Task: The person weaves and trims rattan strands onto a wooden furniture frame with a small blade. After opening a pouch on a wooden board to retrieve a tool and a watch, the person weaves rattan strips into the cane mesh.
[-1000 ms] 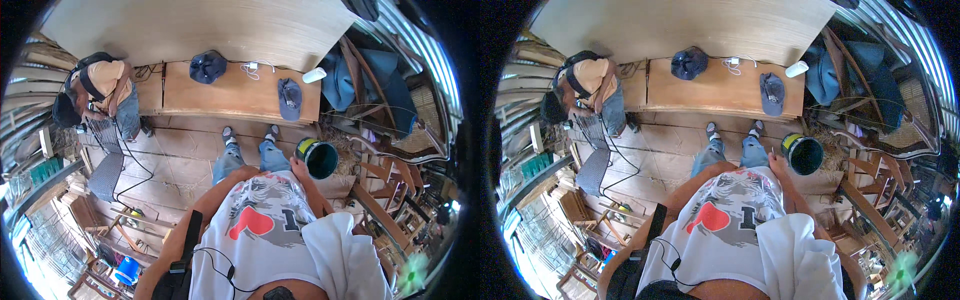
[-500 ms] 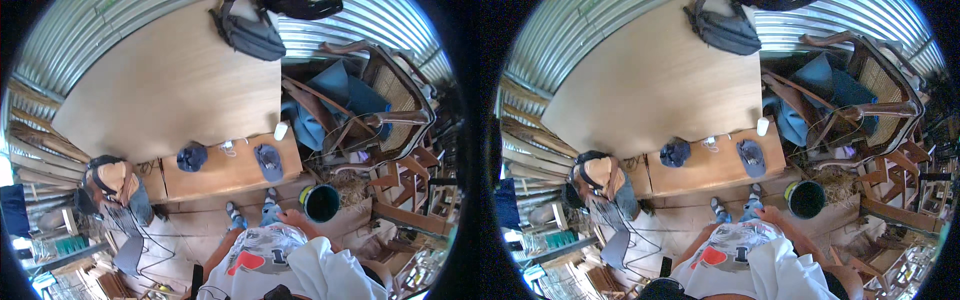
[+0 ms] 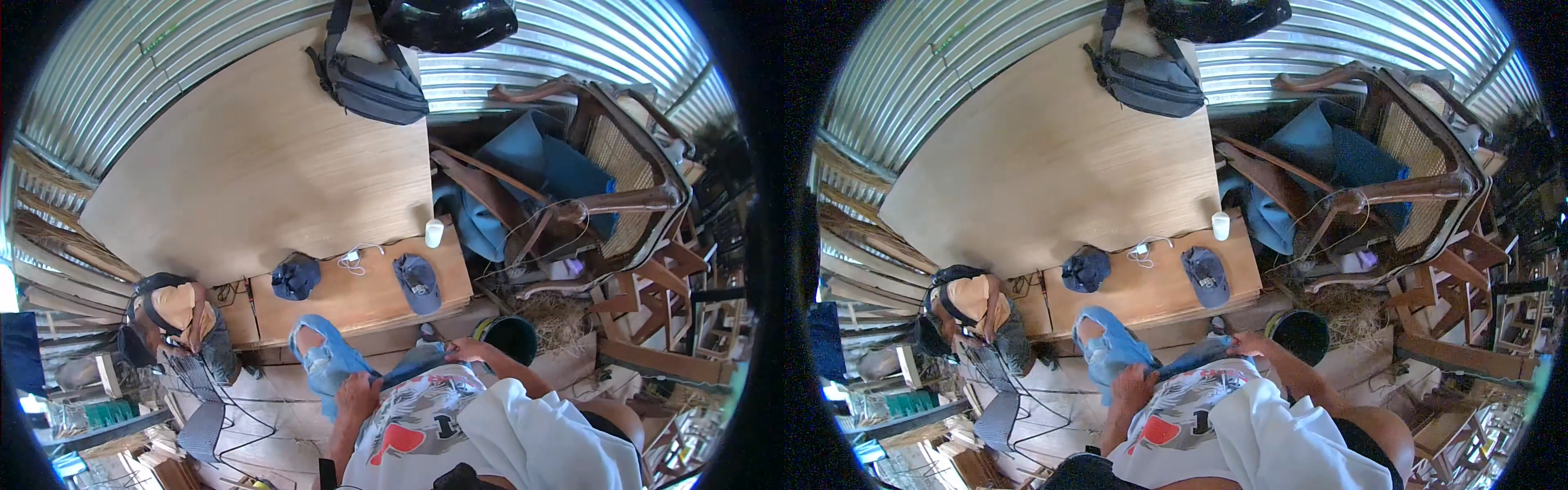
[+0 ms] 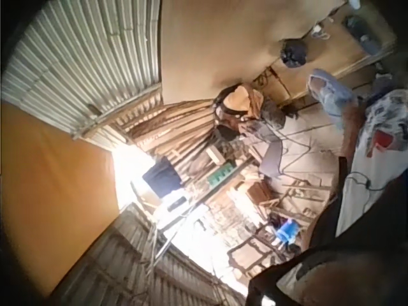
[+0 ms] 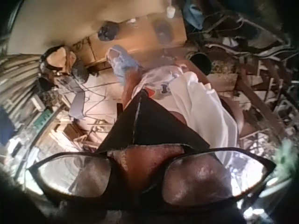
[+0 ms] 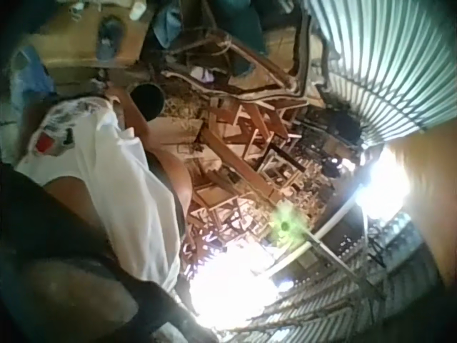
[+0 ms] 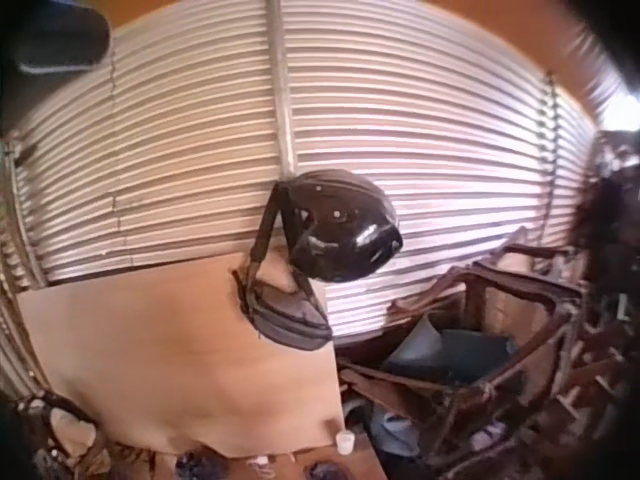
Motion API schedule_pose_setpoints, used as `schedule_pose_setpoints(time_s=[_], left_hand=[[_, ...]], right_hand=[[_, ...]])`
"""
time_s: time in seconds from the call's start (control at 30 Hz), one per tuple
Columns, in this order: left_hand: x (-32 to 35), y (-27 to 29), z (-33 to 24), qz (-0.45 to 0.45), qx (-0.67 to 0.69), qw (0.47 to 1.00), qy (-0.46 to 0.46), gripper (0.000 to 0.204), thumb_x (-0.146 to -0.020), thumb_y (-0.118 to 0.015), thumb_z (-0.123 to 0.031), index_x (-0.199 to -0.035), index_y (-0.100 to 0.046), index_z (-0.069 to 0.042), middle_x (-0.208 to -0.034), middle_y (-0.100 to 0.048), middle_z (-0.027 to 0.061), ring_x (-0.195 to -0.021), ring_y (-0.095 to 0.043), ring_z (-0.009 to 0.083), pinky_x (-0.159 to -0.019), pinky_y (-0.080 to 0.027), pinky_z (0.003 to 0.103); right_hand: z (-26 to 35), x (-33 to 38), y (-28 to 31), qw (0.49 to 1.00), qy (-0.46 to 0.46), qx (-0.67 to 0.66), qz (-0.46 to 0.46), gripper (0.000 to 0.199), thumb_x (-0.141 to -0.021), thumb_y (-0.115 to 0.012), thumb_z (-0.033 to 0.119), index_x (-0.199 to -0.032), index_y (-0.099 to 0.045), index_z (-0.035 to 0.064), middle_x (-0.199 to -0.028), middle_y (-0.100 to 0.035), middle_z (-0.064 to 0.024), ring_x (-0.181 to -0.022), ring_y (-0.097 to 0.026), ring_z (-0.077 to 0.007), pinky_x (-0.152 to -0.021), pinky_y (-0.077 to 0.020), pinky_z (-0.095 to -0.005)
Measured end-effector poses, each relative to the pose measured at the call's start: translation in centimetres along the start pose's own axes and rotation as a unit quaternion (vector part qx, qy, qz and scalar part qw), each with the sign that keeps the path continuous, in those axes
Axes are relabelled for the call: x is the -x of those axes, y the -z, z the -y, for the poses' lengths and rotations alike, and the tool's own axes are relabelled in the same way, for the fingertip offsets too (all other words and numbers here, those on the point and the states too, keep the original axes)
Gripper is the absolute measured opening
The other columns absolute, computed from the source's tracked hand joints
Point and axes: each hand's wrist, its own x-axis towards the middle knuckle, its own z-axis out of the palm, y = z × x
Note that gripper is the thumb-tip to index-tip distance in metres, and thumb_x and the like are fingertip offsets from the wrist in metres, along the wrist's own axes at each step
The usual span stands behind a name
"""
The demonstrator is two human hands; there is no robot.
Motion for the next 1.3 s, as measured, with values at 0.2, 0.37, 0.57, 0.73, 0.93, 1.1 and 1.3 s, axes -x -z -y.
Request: schedule_pose_setpoints(time_s=[0.2,0.37,0.57,0.73,0.93,1.1,1.3], left_hand=[[-4.9,5.1,-0.8,-0.084,0.101,0.986,-0.105,0.041,-0.093,-0.072,-0.038,-0.112,-0.066,-0.002,-0.107,-0.07,0.0226,-0.104,-0.066,0.0441,-0.089,-0.05,0.056],[-13.7,8.5,1.1,-0.16,-0.024,0.982,-0.094,0.047,-0.093,-0.073,-0.042,-0.12,-0.067,-0.004,-0.117,-0.07,0.0186,-0.116,-0.063,0.0387,-0.096,-0.045,0.057],[-20.9,10.9,3.4,-0.045,-0.194,0.98,-0.027,0.056,-0.09,-0.069,-0.06,-0.112,-0.075,-0.008,-0.118,-0.073,0.0144,-0.124,-0.061,0.0326,-0.107,-0.04,0.059],[-21.5,11.7,5.7,-0.095,-0.007,0.995,0.0,0.059,-0.089,-0.069,-0.065,-0.101,-0.078,-0.008,-0.103,-0.078,0.0123,-0.106,-0.07,0.0318,-0.11,-0.04,0.049],[-21.1,12.1,10.0,-0.139,0.065,0.988,-0.011,0.05,-0.091,-0.072,-0.058,-0.092,-0.078,-0.008,-0.092,-0.078,0.0124,-0.09,-0.074,0.0322,-0.09,-0.053,0.045],[-20.6,11.3,12.1,-0.225,0.056,0.971,-0.052,0.045,-0.088,-0.076,-0.053,-0.078,-0.07,-0.01,-0.08,-0.074,0.0075,-0.074,-0.071,0.0337,-0.073,-0.055,0.048],[-19.6,11.1,12.4,-0.188,0.063,0.979,-0.044,0.042,-0.086,-0.079,-0.054,-0.078,-0.07,-0.013,-0.076,-0.072,0.0046,-0.073,-0.07,0.0307,-0.072,-0.054,0.048]], right_hand=[[-0.6,-2.6,1.7,0.908,0.238,0.227,-0.259,0.055,-0.09,-0.073,0.058,-0.112,-0.072,0.0075,-0.1,-0.075,-0.0176,-0.092,-0.073,-0.0356,-0.079,-0.0552,-0.0456],[5.7,-0.8,6.1,0.946,-0.007,-0.128,-0.299,0.034,-0.096,-0.072,0.038,-0.101,-0.069,0.005,-0.082,-0.073,-0.0153,-0.073,-0.072,-0.0327,-0.065,-0.0555,-0.0428],[18.4,-0.2,16.8,0.876,0.05,-0.105,-0.468,0.026,-0.098,-0.07,0.027,-0.1,-0.067,0.001,-0.074,-0.067,-0.0179,-0.066,-0.068,-0.0358,-0.06,-0.0501,-0.0432],[32.0,-0.7,27.5,0.759,0.278,-0.028,-0.588,0.031,-0.095,-0.072,0.014,-0.123,-0.065,0.0046,-0.089,-0.068,-0.0166,-0.077,-0.068,-0.032,-0.068,-0.0532,-0.0406],[47.4,-1.7,33.2,0.717,0.356,0.075,-0.594,0.029,-0.096,-0.073,0.022,-0.121,-0.067,0.0078,-0.101,-0.068,-0.0134,-0.085,-0.072,-0.0345,-0.072,-0.0573,-0.0446],[50.4,-4.5,29.6,0.757,0.381,0.254,-0.466,0.028,-0.095,-0.068,0.027,-0.116,-0.066,0.0083,-0.103,-0.066,-0.0104,-0.088,-0.072,-0.0327,-0.071,-0.0587,-0.0448],[48.1,-5.4,31.2,0.743,0.362,0.265,-0.497,0.022,-0.096,-0.065,0.025,-0.109,-0.064,0.007,-0.101,-0.065,-0.0115,-0.09,-0.072,-0.0322,-0.071,-0.0595,-0.0447]])
